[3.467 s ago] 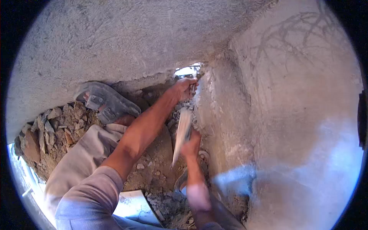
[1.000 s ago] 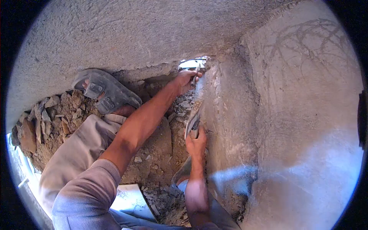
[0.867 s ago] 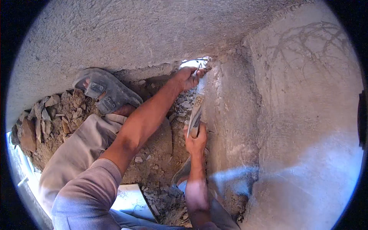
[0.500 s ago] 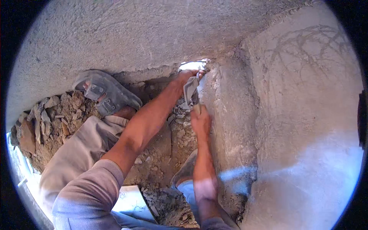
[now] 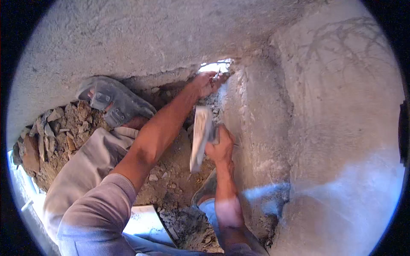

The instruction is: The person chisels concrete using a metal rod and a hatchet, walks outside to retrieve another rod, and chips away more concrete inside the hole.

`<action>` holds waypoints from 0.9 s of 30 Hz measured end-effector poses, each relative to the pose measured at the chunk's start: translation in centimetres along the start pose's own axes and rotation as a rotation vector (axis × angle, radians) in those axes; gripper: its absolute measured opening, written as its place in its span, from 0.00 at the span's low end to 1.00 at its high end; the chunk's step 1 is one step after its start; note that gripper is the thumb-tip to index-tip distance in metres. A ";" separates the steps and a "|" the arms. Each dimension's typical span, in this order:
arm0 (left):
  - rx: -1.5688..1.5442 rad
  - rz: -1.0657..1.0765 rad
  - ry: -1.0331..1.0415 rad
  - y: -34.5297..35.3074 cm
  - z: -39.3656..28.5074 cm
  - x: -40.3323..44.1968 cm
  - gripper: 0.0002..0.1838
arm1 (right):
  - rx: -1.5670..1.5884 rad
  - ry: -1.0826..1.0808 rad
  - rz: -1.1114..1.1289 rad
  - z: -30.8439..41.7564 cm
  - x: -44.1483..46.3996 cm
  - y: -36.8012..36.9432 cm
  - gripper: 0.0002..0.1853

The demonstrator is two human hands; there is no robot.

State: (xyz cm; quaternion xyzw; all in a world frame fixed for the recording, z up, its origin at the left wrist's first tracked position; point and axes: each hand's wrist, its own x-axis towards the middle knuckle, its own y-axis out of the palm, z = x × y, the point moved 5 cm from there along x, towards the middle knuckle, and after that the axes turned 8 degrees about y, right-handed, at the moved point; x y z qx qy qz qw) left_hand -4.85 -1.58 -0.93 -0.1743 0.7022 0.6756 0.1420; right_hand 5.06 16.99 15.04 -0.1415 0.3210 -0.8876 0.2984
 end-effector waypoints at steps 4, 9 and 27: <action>0.276 -0.018 0.128 1.0 0.5 -2.5 0.09 | 0.130 0.168 -0.022 0.3 -1.6 -0.3 0.17; 1.126 -0.053 0.444 0.9 0.0 -5.8 0.11 | 0.244 0.319 -0.074 -2.5 -3.1 0.4 0.13; -0.055 -0.102 -0.017 3.2 0.1 -2.5 0.10 | 0.233 0.225 -0.059 1.1 -0.9 -0.2 0.16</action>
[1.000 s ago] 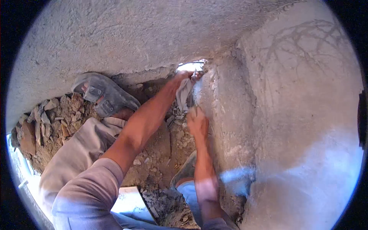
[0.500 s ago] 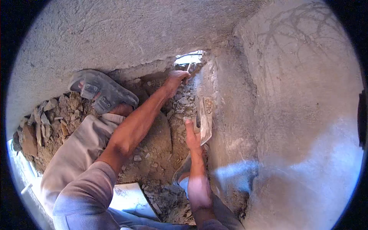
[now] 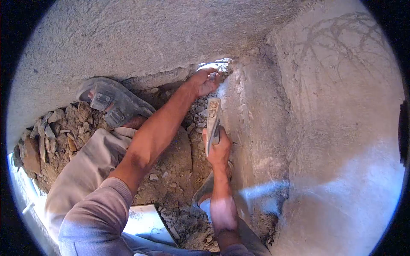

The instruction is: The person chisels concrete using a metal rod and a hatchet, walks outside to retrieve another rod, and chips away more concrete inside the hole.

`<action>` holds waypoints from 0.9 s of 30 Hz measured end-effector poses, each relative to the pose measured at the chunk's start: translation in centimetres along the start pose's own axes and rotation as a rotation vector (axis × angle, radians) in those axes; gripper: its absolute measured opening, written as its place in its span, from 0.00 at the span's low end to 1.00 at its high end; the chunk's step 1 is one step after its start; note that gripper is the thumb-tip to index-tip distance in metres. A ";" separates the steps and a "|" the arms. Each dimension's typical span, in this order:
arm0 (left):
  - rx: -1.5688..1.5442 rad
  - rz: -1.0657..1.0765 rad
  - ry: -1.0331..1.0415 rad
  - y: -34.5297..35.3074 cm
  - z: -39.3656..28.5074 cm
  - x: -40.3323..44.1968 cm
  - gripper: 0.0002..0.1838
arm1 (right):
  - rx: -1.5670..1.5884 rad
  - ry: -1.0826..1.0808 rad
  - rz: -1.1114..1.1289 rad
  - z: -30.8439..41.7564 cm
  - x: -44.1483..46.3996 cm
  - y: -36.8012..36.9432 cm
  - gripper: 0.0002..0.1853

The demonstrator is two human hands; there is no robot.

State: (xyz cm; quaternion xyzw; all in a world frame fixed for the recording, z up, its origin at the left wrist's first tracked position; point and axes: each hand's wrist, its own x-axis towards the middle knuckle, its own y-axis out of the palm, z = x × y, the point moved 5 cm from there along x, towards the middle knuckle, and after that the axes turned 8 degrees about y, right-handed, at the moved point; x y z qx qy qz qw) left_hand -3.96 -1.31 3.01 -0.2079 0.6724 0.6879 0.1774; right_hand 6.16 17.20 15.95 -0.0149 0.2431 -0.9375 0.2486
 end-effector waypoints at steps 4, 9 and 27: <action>-0.112 0.094 -0.036 0.3 0.1 0.4 0.09 | -0.075 -0.081 0.018 1.7 1.8 -0.5 0.15; 0.233 0.137 0.122 1.4 0.1 -1.0 0.12 | -0.333 0.081 0.040 -1.9 6.5 0.6 0.17; -0.129 0.177 -0.016 0.0 -0.1 2.5 0.09 | -0.183 -0.191 0.011 0.0 5.0 0.0 0.15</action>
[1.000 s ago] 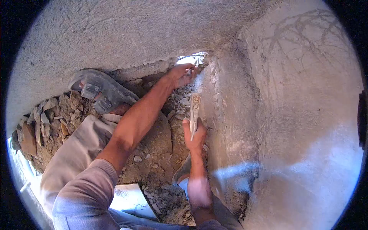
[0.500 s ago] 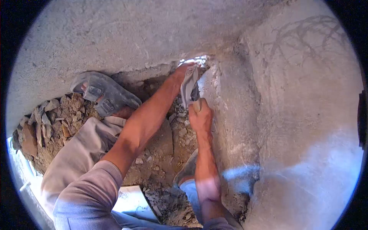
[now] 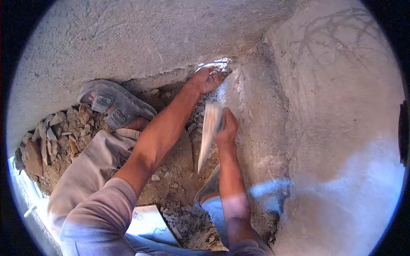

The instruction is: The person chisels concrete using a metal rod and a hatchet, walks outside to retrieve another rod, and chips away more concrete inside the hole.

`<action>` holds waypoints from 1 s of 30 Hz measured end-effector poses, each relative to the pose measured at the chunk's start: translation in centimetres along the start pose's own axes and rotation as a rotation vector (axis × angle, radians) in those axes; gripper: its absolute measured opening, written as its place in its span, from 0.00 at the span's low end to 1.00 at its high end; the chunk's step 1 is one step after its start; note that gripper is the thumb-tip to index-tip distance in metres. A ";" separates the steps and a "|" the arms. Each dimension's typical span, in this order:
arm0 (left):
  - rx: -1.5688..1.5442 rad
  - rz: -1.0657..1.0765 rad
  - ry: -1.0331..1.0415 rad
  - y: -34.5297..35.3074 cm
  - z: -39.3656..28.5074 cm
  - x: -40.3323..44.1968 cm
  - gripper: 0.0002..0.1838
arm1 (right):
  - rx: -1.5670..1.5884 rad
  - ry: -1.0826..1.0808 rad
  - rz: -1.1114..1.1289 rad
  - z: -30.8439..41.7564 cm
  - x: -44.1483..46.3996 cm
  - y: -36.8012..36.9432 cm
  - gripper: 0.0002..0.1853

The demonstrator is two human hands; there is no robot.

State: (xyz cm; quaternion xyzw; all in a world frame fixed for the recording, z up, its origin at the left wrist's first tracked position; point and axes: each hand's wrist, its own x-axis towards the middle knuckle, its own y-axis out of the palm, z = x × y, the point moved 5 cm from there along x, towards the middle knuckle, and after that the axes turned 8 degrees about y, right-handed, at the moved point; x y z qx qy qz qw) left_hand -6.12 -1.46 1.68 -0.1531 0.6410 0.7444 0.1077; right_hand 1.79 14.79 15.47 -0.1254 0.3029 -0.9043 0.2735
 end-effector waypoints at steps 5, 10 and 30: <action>0.174 0.126 0.140 -1.8 -1.5 3.1 0.10 | -0.204 0.292 0.087 -1.1 1.6 0.2 0.16; 0.123 -0.093 0.018 -0.6 0.3 -0.3 0.12 | 0.127 -0.068 -0.098 -1.4 -0.1 0.2 0.15; 0.065 0.042 0.005 0.3 1.4 -0.3 0.10 | -0.017 0.031 -0.073 -1.5 0.2 -0.5 0.13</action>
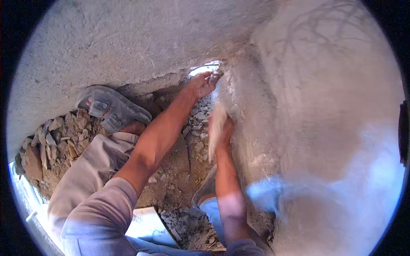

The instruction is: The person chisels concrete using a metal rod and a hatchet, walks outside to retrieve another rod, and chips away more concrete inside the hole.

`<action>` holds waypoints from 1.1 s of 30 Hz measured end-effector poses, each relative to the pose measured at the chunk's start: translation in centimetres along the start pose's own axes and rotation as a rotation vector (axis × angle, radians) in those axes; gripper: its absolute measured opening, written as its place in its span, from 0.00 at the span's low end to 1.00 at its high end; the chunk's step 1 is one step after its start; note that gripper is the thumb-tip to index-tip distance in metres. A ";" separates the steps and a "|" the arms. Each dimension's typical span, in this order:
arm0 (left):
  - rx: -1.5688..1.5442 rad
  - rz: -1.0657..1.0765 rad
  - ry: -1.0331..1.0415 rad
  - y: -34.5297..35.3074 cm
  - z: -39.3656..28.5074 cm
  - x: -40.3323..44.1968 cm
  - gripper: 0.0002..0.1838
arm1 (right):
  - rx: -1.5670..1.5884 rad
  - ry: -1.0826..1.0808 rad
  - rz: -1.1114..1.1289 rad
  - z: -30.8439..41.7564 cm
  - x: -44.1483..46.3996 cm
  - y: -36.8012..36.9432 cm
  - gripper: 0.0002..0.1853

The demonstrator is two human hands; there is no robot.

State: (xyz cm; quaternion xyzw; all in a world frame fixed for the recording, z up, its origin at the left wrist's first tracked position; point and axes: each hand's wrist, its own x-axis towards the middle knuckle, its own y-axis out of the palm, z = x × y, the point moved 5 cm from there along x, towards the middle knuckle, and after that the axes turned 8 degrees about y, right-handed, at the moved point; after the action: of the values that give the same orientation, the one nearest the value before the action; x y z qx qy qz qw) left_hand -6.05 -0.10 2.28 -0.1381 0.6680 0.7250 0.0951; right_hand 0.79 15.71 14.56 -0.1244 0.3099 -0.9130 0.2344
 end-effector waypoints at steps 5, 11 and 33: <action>0.268 -0.182 0.176 -0.2 -1.4 0.7 0.12 | -0.042 0.207 0.036 0.2 -0.1 -1.1 0.12; 0.304 -0.251 0.149 1.8 -0.2 -1.2 0.11 | -0.115 -0.101 -0.185 -3.6 0.4 1.4 0.11; 0.290 -0.136 0.216 -2.3 -0.6 -0.3 0.08 | 0.128 0.189 -0.047 -2.3 -2.4 0.7 0.14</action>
State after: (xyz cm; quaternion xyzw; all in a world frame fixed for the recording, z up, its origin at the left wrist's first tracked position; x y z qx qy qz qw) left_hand -4.95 -0.45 0.23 -0.2448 0.7611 0.5939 0.0905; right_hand 2.25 17.65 12.17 -0.0300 0.2688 -0.9438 0.1903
